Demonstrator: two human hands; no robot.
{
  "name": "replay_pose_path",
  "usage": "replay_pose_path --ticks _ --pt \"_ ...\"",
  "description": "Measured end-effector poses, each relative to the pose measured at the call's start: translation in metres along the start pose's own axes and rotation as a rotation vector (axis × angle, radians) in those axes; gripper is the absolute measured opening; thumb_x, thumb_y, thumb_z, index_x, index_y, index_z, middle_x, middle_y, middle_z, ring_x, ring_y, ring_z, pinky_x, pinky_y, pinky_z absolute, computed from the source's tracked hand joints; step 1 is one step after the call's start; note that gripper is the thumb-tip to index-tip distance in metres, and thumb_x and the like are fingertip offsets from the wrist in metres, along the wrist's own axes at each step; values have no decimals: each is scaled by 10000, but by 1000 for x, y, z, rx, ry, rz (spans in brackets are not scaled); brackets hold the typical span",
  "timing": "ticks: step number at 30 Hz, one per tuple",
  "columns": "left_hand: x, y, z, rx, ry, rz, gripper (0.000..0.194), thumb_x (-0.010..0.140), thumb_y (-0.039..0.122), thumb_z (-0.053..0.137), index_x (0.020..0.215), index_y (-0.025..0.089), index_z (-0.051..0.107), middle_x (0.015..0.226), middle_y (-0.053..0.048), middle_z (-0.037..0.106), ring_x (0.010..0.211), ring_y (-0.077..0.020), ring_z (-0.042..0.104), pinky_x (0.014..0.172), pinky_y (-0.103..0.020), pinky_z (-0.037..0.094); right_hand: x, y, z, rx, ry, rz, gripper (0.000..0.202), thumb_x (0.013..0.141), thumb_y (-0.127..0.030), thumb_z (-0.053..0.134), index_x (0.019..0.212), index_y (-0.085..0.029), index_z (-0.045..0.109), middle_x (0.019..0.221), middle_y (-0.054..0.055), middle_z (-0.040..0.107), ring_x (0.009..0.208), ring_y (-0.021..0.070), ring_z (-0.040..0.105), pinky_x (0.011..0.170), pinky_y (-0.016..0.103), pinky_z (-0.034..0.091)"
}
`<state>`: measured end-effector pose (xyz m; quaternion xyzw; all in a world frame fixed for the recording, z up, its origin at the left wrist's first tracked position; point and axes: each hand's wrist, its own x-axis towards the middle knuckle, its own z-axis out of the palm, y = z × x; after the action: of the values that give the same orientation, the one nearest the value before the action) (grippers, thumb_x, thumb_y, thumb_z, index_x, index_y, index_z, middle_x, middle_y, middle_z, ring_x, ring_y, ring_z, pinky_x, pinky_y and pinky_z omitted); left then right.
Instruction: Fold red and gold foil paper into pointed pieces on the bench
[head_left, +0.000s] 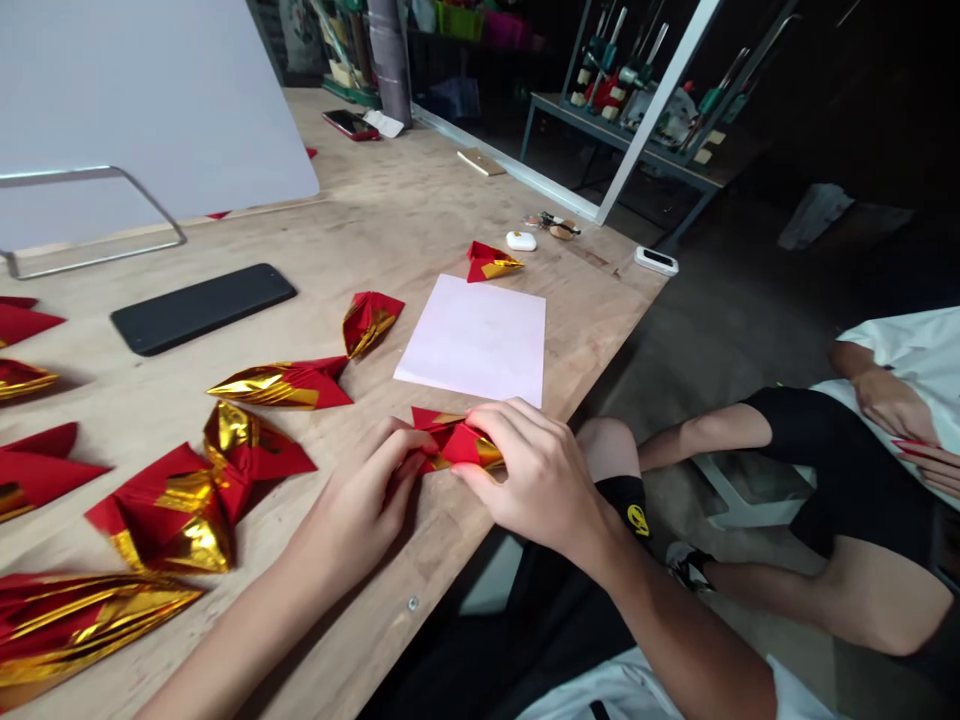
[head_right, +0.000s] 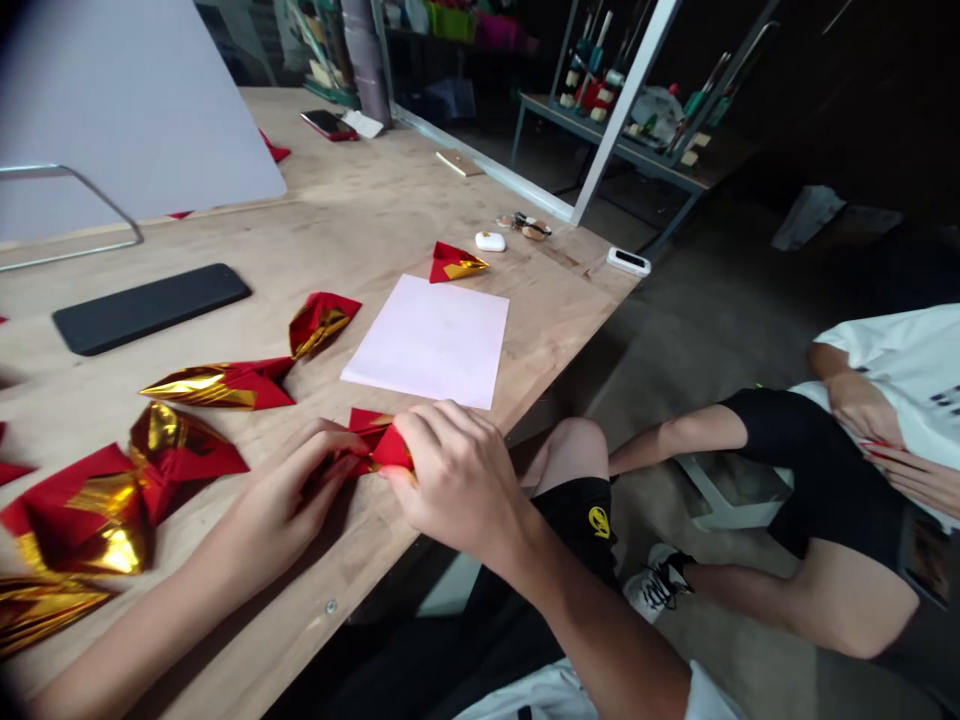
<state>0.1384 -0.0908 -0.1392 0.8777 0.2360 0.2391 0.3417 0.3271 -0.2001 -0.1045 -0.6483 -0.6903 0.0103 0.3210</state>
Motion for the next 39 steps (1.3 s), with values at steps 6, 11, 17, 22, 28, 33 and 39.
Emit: replay_pose_path --ticks 6,11,17,22,28,33,39 --pt "-1 1 0 7 -23 25 180 1029 168 418 1070 222 584 1022 -19 589 898 -134 621 810 -231 495 -1 8 -3 -31 -2 -150 102 938 -216 695 1028 -175 670 1148 105 724 1058 249 676 915 370 560" --pt "1 0 -1 6 -34 94 196 1016 122 418 1037 213 590 1016 -19 566 895 -126 597 803 -221 478 -2 6 1 -33 34 -73 157 917 -218 727 1062 -165 697 1128 86 730 1047 239 683 916 359 566" --pt "1 1 -4 -34 -55 109 208 1004 92 423 1011 210 594 1013 -14 555 899 -123 580 814 -219 471 -6 1 3 -9 82 32 197 890 -236 765 1072 -179 714 1087 68 741 1028 234 696 928 354 576" --pt "0 0 -4 -42 -43 118 203 1005 96 442 1014 215 607 1019 -13 552 895 -122 575 818 -221 469 -11 -1 4 -91 137 -21 194 917 -197 712 1107 -163 706 1109 105 735 1026 255 696 913 388 592" --pt "1 -2 0 -68 -1 73 188 1012 116 436 1024 212 598 978 -22 590 876 -133 609 790 -226 492 -22 0 -3 -120 210 -146 346 872 -149 747 1210 -130 671 1133 147 734 1048 293 689 896 444 610" --pt "0 -3 2 -55 3 36 163 1023 160 442 1071 217 587 997 -29 616 904 -151 637 801 -258 501 -27 10 -10 7 151 -244 422 854 -152 781 1253 -150 646 1188 137 726 1121 282 671 959 444 605" --pt "0 3 3 9 -7 -22 105 1016 203 456 1025 208 561 965 -33 612 859 -179 635 767 -314 513 -25 17 -4 -24 114 -250 398 868 -183 775 1245 -167 648 1168 134 734 1099 293 689 943 452 618"
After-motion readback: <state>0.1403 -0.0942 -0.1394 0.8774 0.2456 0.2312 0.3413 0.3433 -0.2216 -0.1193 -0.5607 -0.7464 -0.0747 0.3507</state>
